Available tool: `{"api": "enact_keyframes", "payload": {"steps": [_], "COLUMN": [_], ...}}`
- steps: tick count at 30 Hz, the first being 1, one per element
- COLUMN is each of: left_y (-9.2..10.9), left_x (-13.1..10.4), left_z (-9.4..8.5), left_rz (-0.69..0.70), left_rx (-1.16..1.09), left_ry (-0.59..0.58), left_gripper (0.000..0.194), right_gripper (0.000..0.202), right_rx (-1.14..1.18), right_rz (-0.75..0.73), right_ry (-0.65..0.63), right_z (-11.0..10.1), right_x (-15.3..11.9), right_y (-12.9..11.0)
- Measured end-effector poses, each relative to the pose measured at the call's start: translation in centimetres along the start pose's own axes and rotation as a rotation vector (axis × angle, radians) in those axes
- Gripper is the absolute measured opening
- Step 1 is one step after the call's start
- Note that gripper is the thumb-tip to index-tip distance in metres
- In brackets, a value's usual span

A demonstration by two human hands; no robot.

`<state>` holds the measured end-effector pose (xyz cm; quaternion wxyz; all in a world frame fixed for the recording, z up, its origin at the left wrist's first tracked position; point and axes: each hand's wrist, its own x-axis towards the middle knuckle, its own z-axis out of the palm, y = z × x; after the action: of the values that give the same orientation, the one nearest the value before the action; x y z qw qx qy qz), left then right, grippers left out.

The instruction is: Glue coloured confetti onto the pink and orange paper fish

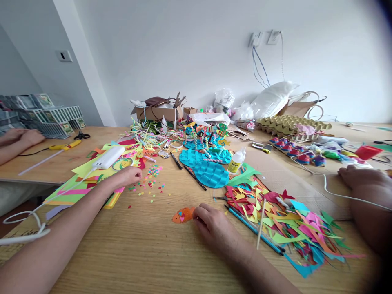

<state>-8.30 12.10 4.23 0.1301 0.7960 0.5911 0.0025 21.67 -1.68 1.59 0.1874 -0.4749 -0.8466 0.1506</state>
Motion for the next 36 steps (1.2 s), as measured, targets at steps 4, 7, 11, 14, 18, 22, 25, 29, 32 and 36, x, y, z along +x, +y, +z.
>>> {"api": "enact_keyframes", "payload": {"steps": [4, 7, 11, 14, 18, 22, 25, 29, 32, 36], "left_y": [0.0, 1.7, 6.2, 9.6, 12.4, 13.4, 13.5, 13.5, 13.5, 13.7], "left_x": [-0.3, -1.3, -3.3, -4.4, -4.8, -4.6, -4.4, -3.9, -3.6, -3.5], "left_z": [-0.7, -0.9, -0.6, 0.0, 0.9, 1.8, 2.3, 2.9, 3.3, 3.5], "left_rz": [0.006, 0.038, 0.096, 0.140, 0.179, 0.156, 0.156, 0.186, 0.196, 0.202], "left_rx": [-0.172, -0.338, -0.527, -0.721, -0.926, -0.944, -0.925, -0.886, -0.875, -0.884], "left_ry": [0.046, 0.018, -0.045, -0.109, -0.175, -0.161, -0.147, -0.152, -0.149, -0.153], "left_gripper": [0.009, 0.013, 0.020, 0.020, 0.017, 0.017, 0.017, 0.017, 0.016, 0.014], "right_gripper": [0.015, 0.015, 0.011, 0.009, 0.008, 0.008, 0.009, 0.008, 0.008, 0.009], "right_rx": [0.040, 0.158, 0.390, 0.546, 0.516, 0.504, 0.482, 0.449, 0.428, 0.437], "right_rz": [0.012, 0.046, 0.178, 0.245, 0.228, 0.255, 0.258, 0.262, 0.265, 0.270], "right_ry": [0.012, 0.063, 0.096, 0.051, 0.123, 0.120, 0.109, 0.122, 0.128, 0.115], "right_z": [0.0, -0.4, -1.4, -2.4, -2.9, -2.2, -1.7, -1.5, -1.5, -1.4], "right_x": [0.1, 0.1, 0.6, 1.5, 2.9, 3.6, 3.7, 3.8, 3.9, 4.0], "right_y": [-0.1, -0.4, -1.2, -1.6, -1.6, -1.2, -1.0, -0.9, -0.8, -0.6]}}
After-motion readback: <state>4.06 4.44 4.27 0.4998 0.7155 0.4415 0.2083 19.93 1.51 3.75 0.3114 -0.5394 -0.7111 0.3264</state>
